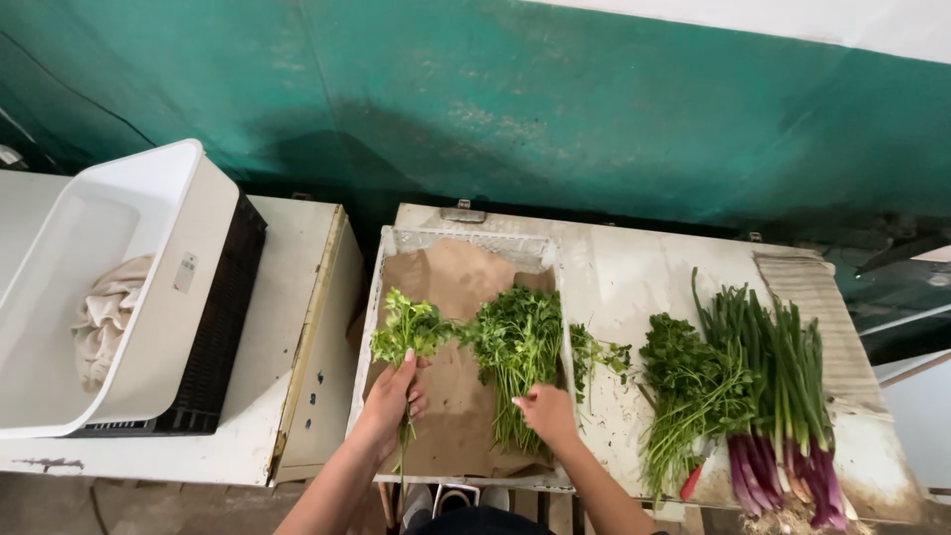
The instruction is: Sorting and cleaning bunches of parsley and green onions on a table.
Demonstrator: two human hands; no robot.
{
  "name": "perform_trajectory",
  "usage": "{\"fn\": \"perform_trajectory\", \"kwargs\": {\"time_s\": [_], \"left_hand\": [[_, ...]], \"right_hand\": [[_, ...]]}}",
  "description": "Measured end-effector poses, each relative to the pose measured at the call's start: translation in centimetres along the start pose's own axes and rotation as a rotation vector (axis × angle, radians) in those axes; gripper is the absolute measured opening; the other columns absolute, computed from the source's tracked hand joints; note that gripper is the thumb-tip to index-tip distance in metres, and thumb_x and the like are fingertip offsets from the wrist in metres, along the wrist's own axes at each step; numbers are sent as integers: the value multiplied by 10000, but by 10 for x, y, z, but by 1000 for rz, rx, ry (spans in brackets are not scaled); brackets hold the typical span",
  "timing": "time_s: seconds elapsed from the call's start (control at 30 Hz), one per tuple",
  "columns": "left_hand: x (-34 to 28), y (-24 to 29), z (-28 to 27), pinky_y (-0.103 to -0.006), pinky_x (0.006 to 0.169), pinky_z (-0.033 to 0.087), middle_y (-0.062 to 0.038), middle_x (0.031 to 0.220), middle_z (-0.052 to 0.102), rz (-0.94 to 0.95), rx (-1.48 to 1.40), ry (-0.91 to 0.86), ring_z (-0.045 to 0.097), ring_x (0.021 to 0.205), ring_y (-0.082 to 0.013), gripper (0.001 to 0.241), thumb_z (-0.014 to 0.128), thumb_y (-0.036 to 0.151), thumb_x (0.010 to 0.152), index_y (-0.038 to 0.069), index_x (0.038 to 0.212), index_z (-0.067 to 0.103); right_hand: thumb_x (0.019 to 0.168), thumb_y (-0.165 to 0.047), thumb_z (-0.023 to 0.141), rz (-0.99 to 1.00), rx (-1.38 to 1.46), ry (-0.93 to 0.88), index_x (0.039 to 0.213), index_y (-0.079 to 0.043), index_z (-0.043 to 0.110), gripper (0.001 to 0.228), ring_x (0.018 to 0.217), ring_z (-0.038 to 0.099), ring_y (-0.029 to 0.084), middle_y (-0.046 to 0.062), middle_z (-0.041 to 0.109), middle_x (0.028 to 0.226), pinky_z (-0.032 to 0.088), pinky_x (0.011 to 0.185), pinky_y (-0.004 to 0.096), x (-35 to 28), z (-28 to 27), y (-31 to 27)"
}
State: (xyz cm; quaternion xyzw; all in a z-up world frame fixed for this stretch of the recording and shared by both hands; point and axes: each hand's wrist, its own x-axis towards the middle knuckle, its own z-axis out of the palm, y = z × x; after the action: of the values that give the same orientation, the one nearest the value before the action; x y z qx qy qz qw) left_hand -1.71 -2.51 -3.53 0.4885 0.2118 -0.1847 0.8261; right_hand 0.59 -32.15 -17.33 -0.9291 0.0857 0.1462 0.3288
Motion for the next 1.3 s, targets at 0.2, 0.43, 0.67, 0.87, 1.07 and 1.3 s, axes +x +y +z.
{"fn": "perform_trajectory", "kwargs": {"time_s": [0.2, 0.43, 0.67, 0.87, 1.07, 1.3], "left_hand": [[0, 3, -5, -299, 514, 398, -19, 690, 486, 39, 78, -43, 499, 587, -150, 352, 463, 384, 1050, 44, 1084, 549], [0, 5, -6, -286, 535, 410, -16, 726, 521, 27, 75, -29, 510, 611, -137, 345, 471, 382, 1053, 51, 1102, 558], [2, -1, -10, -287, 542, 421, -11, 729, 529, -29, 132, 29, 503, 611, -129, 359, 469, 382, 1050, 48, 1117, 584], [6, -13, -22, -293, 551, 438, -18, 725, 527, -51, 94, 19, 505, 608, -135, 367, 473, 372, 1048, 42, 1130, 611], [2, -14, -17, -282, 633, 498, -36, 788, 613, -10, 85, -12, 602, 691, -139, 379, 504, 329, 1043, 6, 1169, 658], [-1, -6, 6, -307, 578, 488, -36, 751, 636, 30, 105, -81, 607, 647, -146, 279, 631, 274, 995, 7, 916, 615]], "right_hand": [[779, -451, 839, -110, -325, 58, 748, -27, 722, 441, 791, 710, 389, 205, 722, 785, 573, 711, 483, 11, 40, 50], [907, -495, 700, -132, -448, 110, 1083, -58, 650, 474, 1052, 669, 357, 153, 702, 1083, 549, 880, 458, -12, 0, -16], [853, -560, 667, -466, -425, 331, 1545, -23, 258, 967, 1492, 196, 441, 191, 219, 1618, 204, 1198, 568, 26, 12, -39], [920, -643, 588, -344, -492, 71, 1611, -80, 169, 984, 1537, 2, 436, 121, -12, 1692, 43, 1216, 621, 54, 40, -32], [934, -653, 579, -292, -595, -95, 1614, -103, 178, 962, 1568, -56, 421, 110, -59, 1719, 1, 1241, 624, 51, 35, -40], [932, -611, 626, -262, -552, -204, 1637, -157, 99, 990, 1558, -74, 423, 105, -59, 1703, -12, 1236, 631, 58, 18, -50]]}}
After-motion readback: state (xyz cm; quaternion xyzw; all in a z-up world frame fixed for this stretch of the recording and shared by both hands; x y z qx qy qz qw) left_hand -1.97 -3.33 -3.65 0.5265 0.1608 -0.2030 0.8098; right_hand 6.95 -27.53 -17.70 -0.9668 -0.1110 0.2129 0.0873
